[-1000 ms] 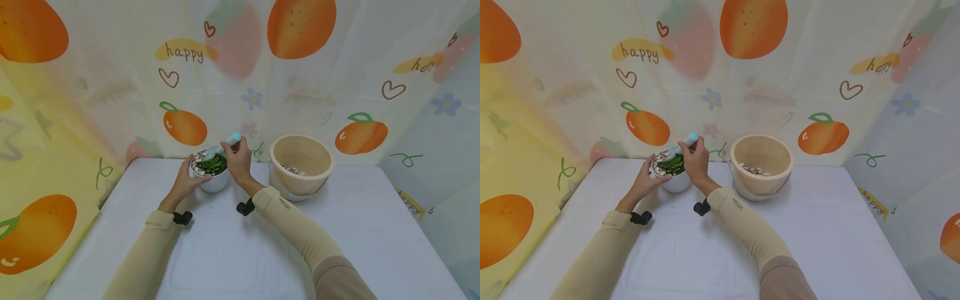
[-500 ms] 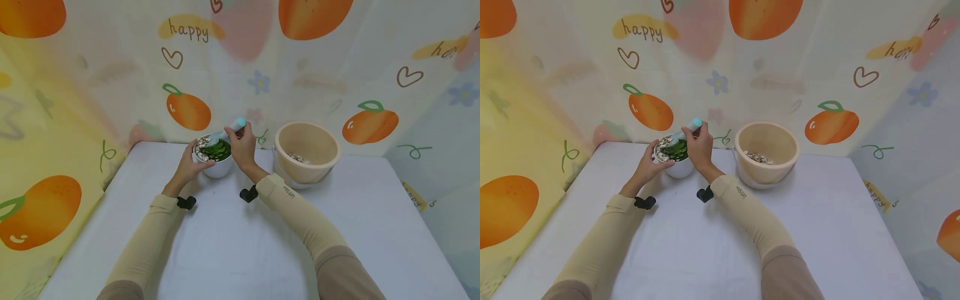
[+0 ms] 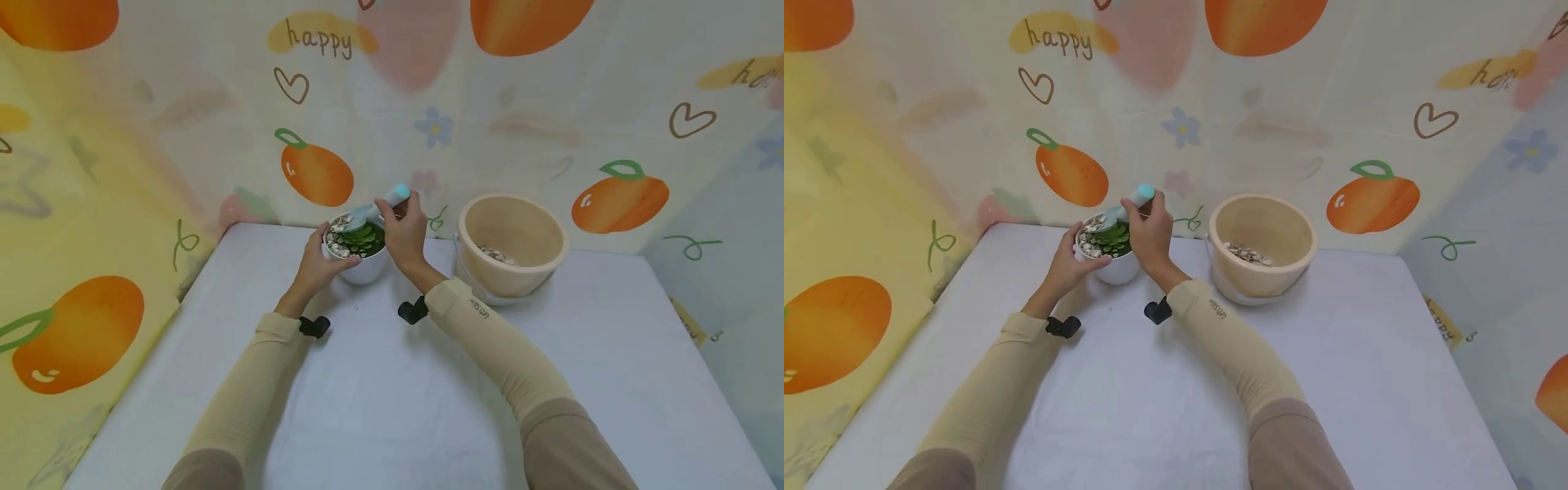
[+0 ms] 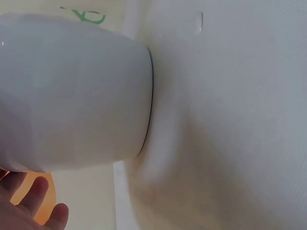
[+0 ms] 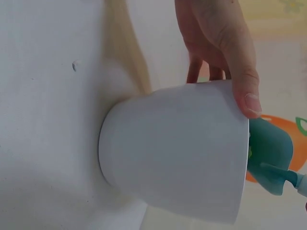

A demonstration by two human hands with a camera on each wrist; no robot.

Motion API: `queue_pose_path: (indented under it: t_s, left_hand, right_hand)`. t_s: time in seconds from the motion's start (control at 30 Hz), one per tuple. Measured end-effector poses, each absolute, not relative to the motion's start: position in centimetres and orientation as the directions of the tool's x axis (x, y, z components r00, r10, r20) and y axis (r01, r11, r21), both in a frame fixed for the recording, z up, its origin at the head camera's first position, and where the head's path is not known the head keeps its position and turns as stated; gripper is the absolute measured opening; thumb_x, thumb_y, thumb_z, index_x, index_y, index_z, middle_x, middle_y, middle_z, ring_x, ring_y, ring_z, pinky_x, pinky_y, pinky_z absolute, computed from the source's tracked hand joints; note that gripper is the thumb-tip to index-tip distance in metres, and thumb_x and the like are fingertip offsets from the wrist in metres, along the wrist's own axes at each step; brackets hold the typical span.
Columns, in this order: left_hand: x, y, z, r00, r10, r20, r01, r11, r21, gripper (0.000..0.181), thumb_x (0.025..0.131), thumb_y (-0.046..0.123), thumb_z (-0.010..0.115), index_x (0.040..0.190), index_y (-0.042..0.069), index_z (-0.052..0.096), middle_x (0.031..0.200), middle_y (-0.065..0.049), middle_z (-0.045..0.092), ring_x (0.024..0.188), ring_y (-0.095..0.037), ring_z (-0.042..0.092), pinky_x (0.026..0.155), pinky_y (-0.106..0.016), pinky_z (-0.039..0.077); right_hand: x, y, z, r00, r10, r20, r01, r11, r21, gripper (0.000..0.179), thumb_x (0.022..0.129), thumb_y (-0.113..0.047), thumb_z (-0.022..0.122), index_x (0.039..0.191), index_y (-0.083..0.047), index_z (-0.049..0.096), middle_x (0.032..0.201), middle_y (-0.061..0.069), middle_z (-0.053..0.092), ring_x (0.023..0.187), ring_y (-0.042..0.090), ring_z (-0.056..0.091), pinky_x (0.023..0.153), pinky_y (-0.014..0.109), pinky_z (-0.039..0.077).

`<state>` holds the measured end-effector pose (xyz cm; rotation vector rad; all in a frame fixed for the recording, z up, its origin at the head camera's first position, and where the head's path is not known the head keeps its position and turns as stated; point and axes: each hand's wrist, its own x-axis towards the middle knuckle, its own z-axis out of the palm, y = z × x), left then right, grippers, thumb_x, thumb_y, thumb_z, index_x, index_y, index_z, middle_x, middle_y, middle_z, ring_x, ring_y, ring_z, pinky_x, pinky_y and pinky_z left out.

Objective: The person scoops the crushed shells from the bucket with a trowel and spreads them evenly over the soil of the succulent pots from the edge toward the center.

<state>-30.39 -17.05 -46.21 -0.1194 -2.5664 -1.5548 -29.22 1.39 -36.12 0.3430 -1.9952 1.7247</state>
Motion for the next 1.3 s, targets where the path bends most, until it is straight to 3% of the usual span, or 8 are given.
queue_pose_path:
  t_s: [0.17,0.37,0.73,1.3]
  left_hand:
    - [-30.0,-16.6,-46.1,-0.986,-0.038,0.163,0.122,0.499,0.858,0.108,0.074,0.039,0.084,0.154,0.005,0.02,0.156,-0.017,0.029,0.144,-0.033,0.028,0.118,-0.056,0.025]
    - [-29.7,-16.4,-45.8,-0.981,-0.04,0.191,0.143,0.519,0.843,0.11,0.074,0.045,0.083,0.154,0.003,0.02,0.156,-0.018,0.029,0.142,-0.035,0.029,0.117,-0.056,0.026]
    - [-30.3,-17.3,-45.5,-0.993,0.045,0.112,0.119,0.505,0.855,0.111,0.077,0.041,0.081,0.157,0.009,0.011,0.161,-0.016,0.02,0.147,-0.034,0.021,0.119,-0.056,0.021]
    - [-29.8,-16.8,-45.8,-0.992,-0.016,0.122,0.099,0.486,0.869,0.111,0.076,0.045,0.081,0.156,0.01,0.013,0.159,-0.016,0.023,0.145,-0.033,0.025,0.118,-0.058,0.023]
  right_hand:
    - [-28.4,1.5,-35.4,-0.852,0.111,0.511,-0.488,0.182,-0.854,0.026,0.094,-0.008,0.063,0.111,0.008,0.052,0.098,0.025,0.066,0.093,0.034,0.067,0.082,0.036,0.056]
    - [-30.3,1.4,-37.1,-0.846,0.103,0.523,-0.502,0.176,-0.847,0.03,0.094,-0.011,0.063,0.114,0.009,0.052,0.101,0.025,0.067,0.095,0.035,0.067,0.083,0.045,0.055]
    - [-30.9,1.8,-37.9,-0.844,0.066,0.533,-0.517,0.17,-0.839,0.033,0.094,-0.022,0.066,0.112,0.002,0.053,0.099,0.018,0.068,0.092,0.027,0.069,0.081,0.036,0.057]
    - [-31.4,1.6,-37.2,-0.821,0.044,0.569,-0.551,0.194,-0.811,0.033,0.094,-0.022,0.066,0.113,0.002,0.054,0.098,0.017,0.069,0.09,0.026,0.069,0.079,0.033,0.056]
